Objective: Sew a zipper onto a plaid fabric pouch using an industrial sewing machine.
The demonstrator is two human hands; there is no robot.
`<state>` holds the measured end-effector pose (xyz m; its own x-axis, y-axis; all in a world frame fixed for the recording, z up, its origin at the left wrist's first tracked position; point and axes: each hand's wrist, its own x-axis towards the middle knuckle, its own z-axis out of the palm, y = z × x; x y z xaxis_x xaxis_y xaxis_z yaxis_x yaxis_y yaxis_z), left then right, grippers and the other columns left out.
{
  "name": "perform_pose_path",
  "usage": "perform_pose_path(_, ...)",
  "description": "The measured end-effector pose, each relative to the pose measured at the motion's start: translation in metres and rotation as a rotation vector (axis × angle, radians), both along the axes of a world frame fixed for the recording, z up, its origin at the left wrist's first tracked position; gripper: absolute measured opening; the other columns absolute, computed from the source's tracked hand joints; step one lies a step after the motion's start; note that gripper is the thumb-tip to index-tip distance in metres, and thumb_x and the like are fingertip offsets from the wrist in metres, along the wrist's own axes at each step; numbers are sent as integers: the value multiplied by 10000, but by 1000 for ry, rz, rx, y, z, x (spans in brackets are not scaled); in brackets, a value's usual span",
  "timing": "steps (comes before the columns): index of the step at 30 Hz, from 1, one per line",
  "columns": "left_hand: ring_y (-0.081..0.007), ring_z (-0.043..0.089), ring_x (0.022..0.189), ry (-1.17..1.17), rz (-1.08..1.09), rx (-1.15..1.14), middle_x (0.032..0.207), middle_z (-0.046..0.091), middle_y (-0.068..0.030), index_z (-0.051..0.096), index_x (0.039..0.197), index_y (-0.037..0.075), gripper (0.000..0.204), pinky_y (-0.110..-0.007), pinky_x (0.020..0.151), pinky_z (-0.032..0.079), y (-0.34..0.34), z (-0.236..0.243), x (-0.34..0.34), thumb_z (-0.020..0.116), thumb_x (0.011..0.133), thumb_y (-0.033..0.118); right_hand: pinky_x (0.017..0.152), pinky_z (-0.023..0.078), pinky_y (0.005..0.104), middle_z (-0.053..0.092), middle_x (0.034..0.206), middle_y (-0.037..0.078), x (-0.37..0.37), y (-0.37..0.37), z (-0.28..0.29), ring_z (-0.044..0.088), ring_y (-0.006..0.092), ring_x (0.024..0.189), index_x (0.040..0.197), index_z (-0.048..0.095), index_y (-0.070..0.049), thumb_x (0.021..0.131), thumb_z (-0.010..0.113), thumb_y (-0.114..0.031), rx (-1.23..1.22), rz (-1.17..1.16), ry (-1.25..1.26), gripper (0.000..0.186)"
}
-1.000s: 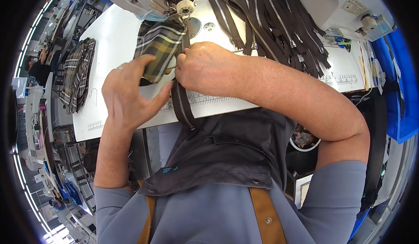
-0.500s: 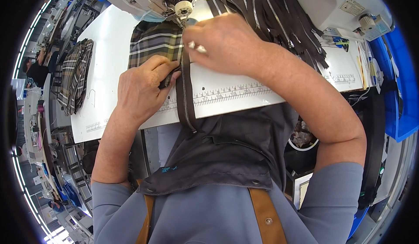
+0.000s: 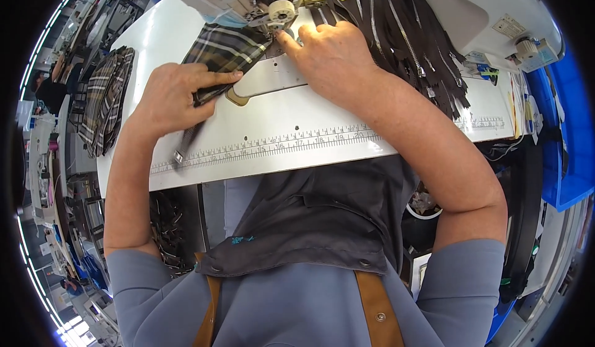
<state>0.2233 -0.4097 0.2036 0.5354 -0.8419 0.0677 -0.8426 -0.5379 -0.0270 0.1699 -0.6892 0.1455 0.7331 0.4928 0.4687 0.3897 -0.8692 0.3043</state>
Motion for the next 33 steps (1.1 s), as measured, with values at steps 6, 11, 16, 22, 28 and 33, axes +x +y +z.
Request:
perform_pose_path(6, -265, 604, 650, 58, 6, 4, 723, 618, -78, 731, 1251, 261, 582, -395, 617, 469, -1, 3, 1, 642, 690, 135, 631, 505, 337, 668, 877, 11, 2, 3, 4, 685, 163, 759, 1266, 684, -124, 842, 660, -203, -8, 4, 36, 432)
perform_pose_path(11, -287, 655, 697, 151, 74, -204, 793, 673, -124, 680, 1306, 165, 558, -387, 642, 503, -11, 8, -32, 655, 751, 106, 803, 492, 397, 650, 1016, 57, -19, 11, 25, 634, 247, 971, 1244, 642, -73, 714, 824, -370, 217, 317, 163, 634)
perform_pose_path(16, -138, 625, 681, 472, 315, -356, 791, 717, -143, 720, 1127, -21, 258, -308, 645, 504, -17, 16, -30, 658, 950, 157, 955, 483, 435, 629, 1174, 132, -52, 45, 25, 592, 295, 1161, 1182, 666, -52, 644, 848, -459, 290, 516, 302, 698)
perform_pose_path(22, -68, 538, 685, 453, 264, -462, 730, 694, -82, 722, 1075, -65, 295, -283, 619, 472, -30, 20, -24, 683, 972, 210, 1051, 443, 461, 607, 1233, 170, -69, 65, 18, 573, 347, 1217, 1286, 607, -14, 611, 882, -394, 295, 421, 392, 822)
perform_pose_path(28, -177, 570, 554, 48, 140, -231, 730, 713, -103, 761, 1085, 28, 250, -308, 564, 445, -27, 39, -16, 727, 916, 209, 1068, 488, 458, 623, 1243, 183, -84, 79, -6, 594, 352, 1250, 1224, 609, 45, 648, 833, -286, 338, 394, 337, 701)
perform_pose_path(33, -328, 690, 780, 27, 107, 36, 833, 734, -128, 798, 1050, 156, 265, -418, 689, 527, -45, 20, -34, 723, 797, 127, 1094, 460, 509, 633, 1273, 252, -103, 72, -19, 590, 409, 1259, 1140, 667, 92, 812, 638, -173, 352, 435, 168, 423)
